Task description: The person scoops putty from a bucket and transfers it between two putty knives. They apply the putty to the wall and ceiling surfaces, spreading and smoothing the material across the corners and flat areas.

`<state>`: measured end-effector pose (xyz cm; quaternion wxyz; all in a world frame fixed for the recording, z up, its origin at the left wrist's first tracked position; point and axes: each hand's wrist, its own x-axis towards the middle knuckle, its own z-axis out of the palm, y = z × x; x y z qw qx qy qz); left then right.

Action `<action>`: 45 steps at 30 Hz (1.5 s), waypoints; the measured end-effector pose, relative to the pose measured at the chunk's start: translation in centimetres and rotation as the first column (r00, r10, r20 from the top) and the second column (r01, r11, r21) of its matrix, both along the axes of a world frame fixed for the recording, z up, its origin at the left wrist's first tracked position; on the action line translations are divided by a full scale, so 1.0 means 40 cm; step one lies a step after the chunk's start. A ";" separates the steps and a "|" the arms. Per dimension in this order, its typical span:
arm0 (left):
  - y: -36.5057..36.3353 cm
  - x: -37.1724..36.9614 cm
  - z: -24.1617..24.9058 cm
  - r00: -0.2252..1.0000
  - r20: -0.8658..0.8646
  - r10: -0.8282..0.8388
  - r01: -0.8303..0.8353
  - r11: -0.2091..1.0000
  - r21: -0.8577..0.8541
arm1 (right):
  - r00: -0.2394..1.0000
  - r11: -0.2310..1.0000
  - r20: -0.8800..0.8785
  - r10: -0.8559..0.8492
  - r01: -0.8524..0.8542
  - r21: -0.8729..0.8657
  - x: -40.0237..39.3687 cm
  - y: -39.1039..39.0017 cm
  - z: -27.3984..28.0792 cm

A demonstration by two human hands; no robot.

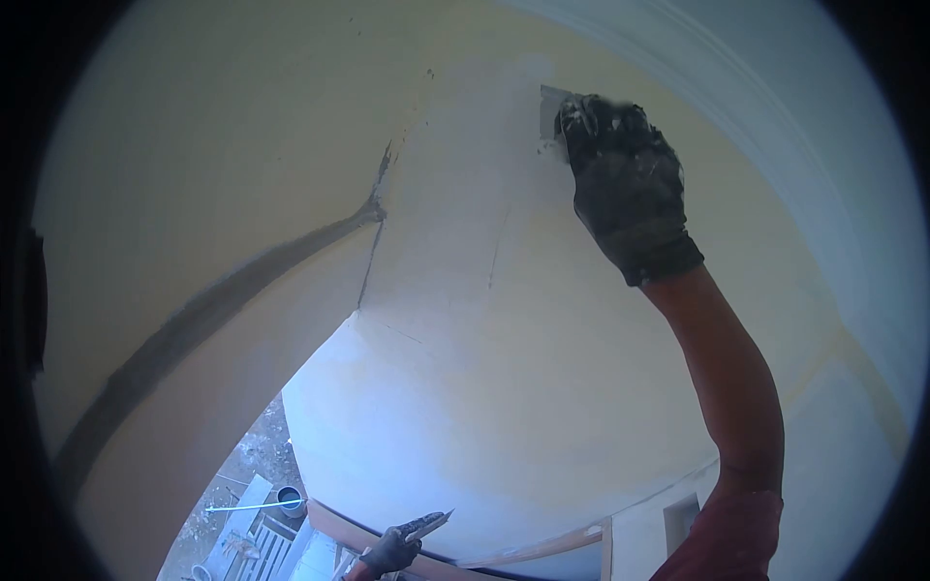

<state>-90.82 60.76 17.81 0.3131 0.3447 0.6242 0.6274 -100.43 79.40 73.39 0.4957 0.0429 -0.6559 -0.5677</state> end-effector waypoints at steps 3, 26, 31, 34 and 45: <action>0.038 0.003 -0.018 0.976 -0.218 0.018 0.024 0.982 0.185 | 1.000 0.993 0.028 0.006 -0.003 -0.116 -0.082 -0.021 0.076; 0.025 -0.029 -0.059 0.956 -0.261 0.132 -0.095 0.984 0.149 | 0.695 0.986 0.717 0.040 0.091 -0.143 0.126 0.014 -0.503; 0.013 -0.004 0.025 0.998 -0.026 0.053 -0.053 0.998 0.029 | 0.994 0.970 0.102 0.049 -0.023 -0.243 0.068 -0.009 -0.073; 0.003 -0.001 0.068 0.999 -0.036 -0.029 0.028 0.999 -0.016 | 0.989 0.936 0.139 -0.055 0.099 -0.338 0.050 0.014 -0.095; 0.008 0.032 0.000 0.976 0.040 0.213 -0.216 0.964 0.156 | 0.773 0.997 0.630 -0.074 0.063 0.040 0.113 0.140 -0.669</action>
